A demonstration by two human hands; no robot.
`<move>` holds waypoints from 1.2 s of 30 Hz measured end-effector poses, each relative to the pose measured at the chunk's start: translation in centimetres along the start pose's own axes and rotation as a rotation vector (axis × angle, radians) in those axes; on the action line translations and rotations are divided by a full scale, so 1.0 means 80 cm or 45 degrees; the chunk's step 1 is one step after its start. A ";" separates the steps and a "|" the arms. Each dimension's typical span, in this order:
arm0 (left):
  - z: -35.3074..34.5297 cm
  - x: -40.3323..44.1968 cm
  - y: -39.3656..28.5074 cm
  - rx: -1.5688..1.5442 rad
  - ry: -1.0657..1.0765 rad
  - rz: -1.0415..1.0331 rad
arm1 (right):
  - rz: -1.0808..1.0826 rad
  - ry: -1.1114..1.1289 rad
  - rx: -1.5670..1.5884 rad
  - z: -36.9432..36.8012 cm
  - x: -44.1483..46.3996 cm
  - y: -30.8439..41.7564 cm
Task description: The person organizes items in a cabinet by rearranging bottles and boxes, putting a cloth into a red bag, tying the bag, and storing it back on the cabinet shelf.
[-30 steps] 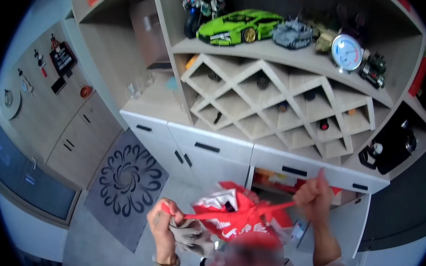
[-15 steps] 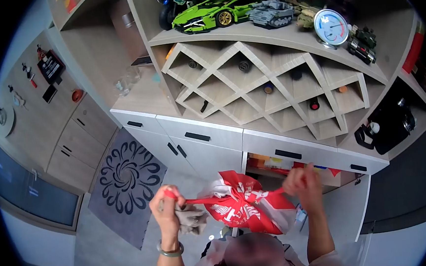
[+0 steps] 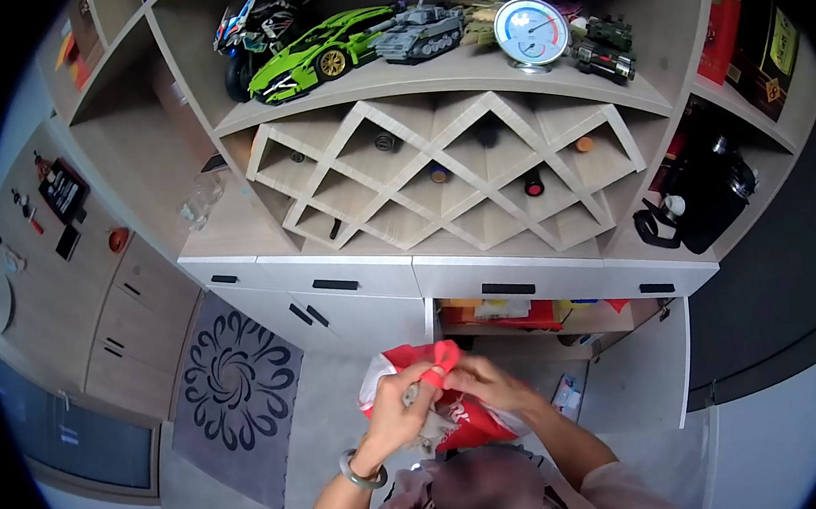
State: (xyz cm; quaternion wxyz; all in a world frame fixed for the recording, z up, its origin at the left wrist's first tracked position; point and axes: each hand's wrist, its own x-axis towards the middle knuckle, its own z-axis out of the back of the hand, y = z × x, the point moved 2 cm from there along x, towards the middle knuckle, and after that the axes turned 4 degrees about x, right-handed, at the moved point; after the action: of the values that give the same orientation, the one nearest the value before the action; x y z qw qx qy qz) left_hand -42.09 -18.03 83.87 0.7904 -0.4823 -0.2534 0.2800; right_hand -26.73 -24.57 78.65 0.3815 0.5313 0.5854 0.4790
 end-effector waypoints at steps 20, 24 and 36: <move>0.148 -0.016 0.153 -0.446 -0.849 0.309 | 0.300 -0.432 0.158 -0.033 -0.071 0.018; 0.152 -0.035 0.066 -0.536 -0.814 0.216 | 0.037 -0.437 0.142 -0.044 -0.036 -0.033; 0.020 -0.033 -0.077 0.356 0.356 -0.441 | 0.319 -0.173 -0.730 -0.085 -0.019 -0.049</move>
State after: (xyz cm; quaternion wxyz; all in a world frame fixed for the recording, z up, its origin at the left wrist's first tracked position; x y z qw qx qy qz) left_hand -43.80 -21.17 89.73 0.9129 -0.3518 -0.1793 0.1033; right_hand -34.05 -27.08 76.44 0.4919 0.5010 0.3297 0.6311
